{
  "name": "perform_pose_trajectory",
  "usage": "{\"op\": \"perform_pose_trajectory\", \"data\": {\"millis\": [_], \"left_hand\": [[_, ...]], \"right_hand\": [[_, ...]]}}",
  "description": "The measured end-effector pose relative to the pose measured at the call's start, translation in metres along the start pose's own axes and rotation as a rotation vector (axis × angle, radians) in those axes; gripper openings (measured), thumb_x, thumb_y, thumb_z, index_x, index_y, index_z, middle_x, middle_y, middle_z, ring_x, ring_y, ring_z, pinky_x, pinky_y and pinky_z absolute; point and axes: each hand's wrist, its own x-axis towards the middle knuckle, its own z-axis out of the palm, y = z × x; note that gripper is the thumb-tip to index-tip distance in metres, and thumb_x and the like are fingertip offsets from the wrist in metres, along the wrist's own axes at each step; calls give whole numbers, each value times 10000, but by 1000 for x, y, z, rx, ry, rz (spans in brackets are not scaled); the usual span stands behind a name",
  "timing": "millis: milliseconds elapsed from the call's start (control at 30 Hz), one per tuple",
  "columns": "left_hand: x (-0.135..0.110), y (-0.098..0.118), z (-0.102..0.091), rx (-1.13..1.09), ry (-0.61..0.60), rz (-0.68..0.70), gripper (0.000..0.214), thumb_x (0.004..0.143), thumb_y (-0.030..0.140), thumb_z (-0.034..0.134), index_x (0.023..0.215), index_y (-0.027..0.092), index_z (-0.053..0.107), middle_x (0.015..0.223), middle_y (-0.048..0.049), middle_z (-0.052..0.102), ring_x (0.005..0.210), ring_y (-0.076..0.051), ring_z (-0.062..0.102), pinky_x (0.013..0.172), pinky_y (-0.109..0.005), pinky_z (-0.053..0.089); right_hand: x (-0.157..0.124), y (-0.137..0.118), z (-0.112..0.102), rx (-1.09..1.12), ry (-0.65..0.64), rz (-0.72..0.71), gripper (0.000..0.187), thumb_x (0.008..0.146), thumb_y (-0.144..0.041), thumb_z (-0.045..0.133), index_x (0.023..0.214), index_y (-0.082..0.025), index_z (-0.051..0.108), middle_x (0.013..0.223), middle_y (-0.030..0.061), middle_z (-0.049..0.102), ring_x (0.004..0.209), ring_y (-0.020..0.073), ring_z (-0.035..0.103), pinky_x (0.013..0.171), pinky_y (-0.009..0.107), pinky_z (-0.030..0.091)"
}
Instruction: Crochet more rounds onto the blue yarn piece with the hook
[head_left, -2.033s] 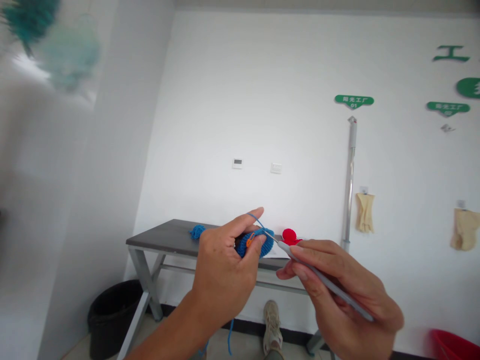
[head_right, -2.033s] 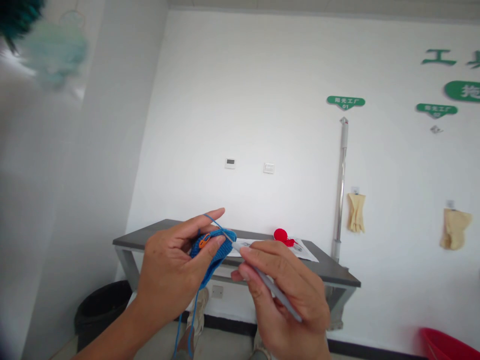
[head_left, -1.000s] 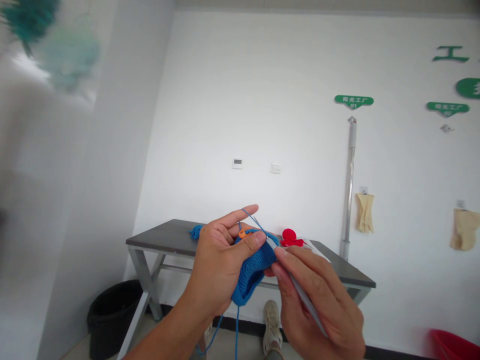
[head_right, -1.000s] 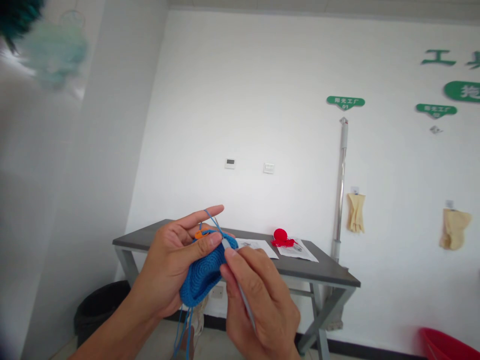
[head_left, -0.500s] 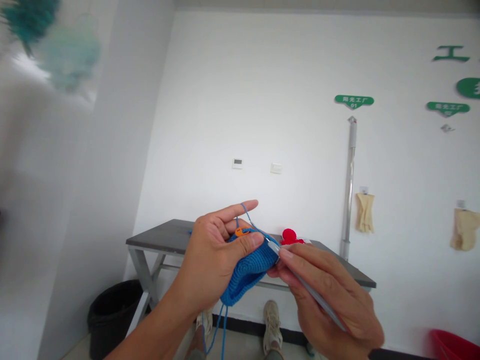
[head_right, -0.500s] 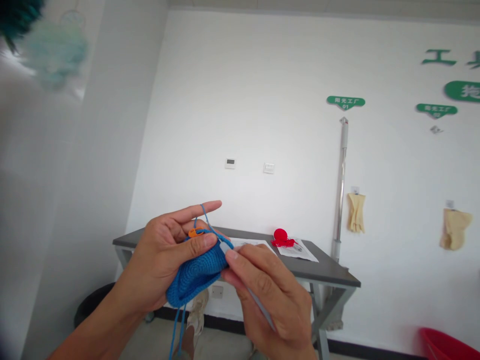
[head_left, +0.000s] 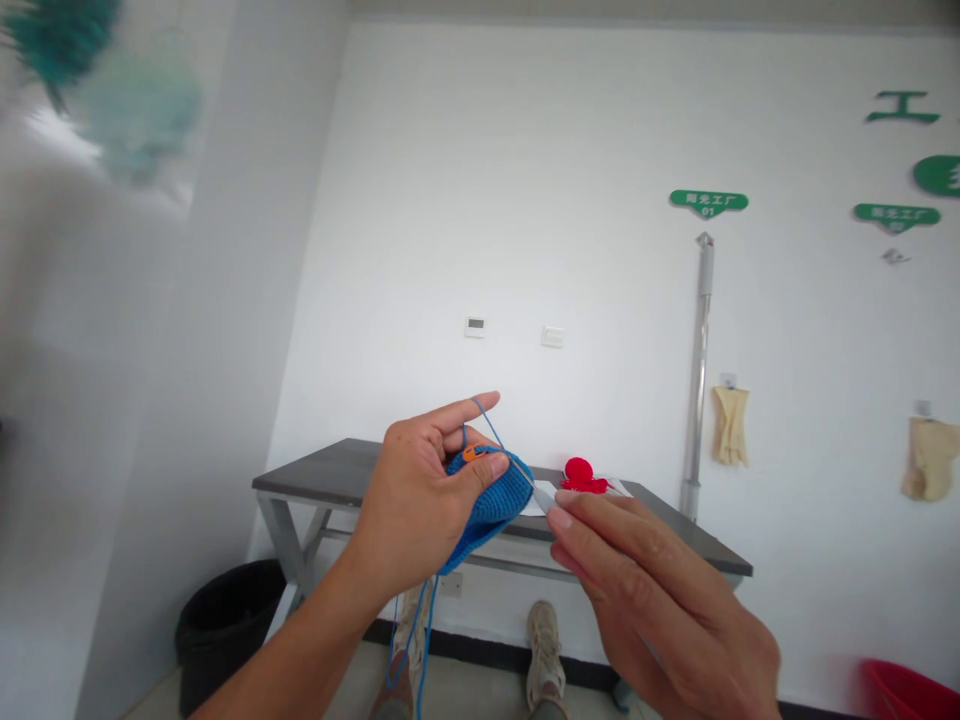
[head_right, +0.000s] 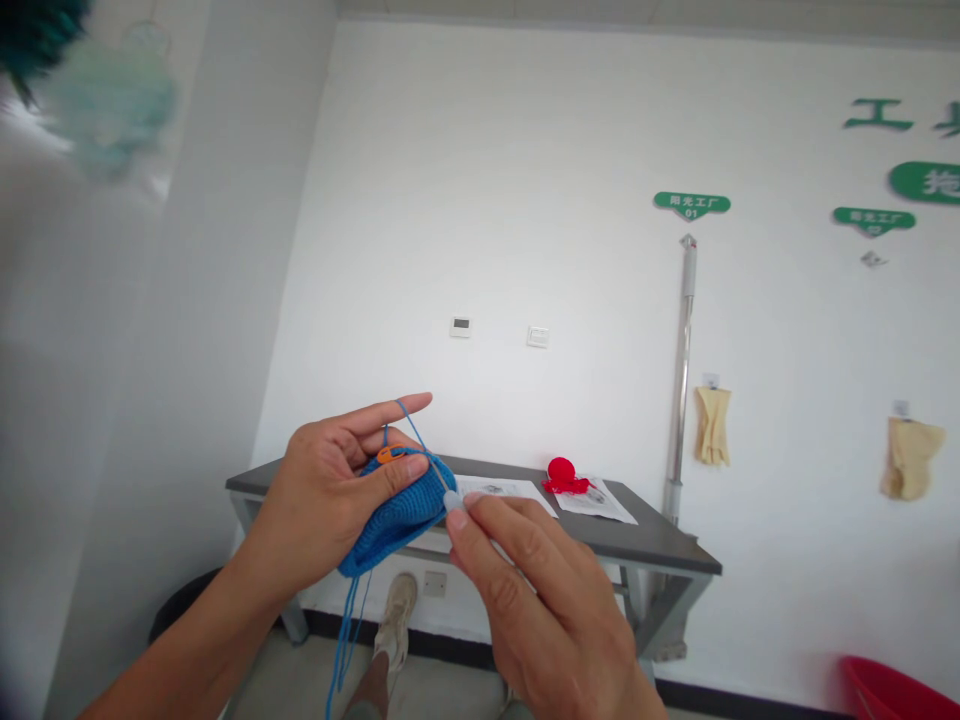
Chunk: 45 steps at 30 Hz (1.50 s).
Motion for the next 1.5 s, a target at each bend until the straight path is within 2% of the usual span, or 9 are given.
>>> {"op": "perform_pose_trajectory", "data": {"millis": [167,467,600,767,933,1067,1200,1367,1500], "left_hand": [[3,-4,-4,123,-17,51,609,836,228,764,1424,84,698,755,10,746,627,-117,552,628,-255,464],[3,2,-9,243,-83,66,514,853,234,767,1347,89,761,765,-10,767,716,-168,625,746,-299,503],[2,2,-11,189,-103,47,462,838,249,789,1266,73,792,811,-45,803,761,-188,655,773,-307,518],[4,-6,-7,112,-77,45,593,834,230,798,1399,73,718,778,-7,757,696,-144,611,725,-280,501],[0,-14,5,79,-30,69,579,856,230,776,1418,102,713,796,5,733,709,-134,602,696,-267,494],[-4,-14,15,141,53,119,552,872,203,749,1411,87,716,813,-16,785,733,-150,650,745,-279,534],[-7,-18,20,115,73,130,521,880,216,759,1389,107,738,773,-14,789,707,-156,665,722,-271,570],[-9,-24,21,-130,36,41,567,821,215,841,1373,119,750,782,-26,798,643,-132,637,620,-231,555],[-7,-22,18,-355,-15,-72,677,693,232,965,1333,123,774,780,-48,805,641,-137,649,620,-235,552]], "right_hand": [[-4,0,-3,-13,-97,-39,321,998,-2,624,1279,-94,748,1283,107,791,1234,194,715,1178,318,523],[4,9,-18,87,-116,19,278,957,-91,700,1218,-141,779,1158,106,836,1051,219,814,949,274,688],[3,7,-9,397,49,339,287,928,-87,734,1172,-214,818,1036,69,855,895,195,832,812,266,712],[7,-6,27,1154,347,945,141,968,-275,737,995,-205,856,807,78,855,608,188,805,547,254,690],[15,-13,53,1457,512,1203,114,870,-289,843,906,-182,857,780,68,853,611,139,801,595,176,676],[18,-22,63,1291,605,1126,133,903,-310,822,938,-183,842,737,36,825,624,149,802,577,195,680],[15,-32,65,804,553,907,139,975,-216,729,1066,-234,832,846,36,838,665,185,820,586,261,697],[-1,-39,63,398,457,569,415,951,-45,652,1268,-280,782,1120,77,829,981,248,829,676,313,718],[-11,-42,64,297,438,488,514,919,-11,678,1380,-234,730,1229,107,795,911,227,815,729,340,734]]}}
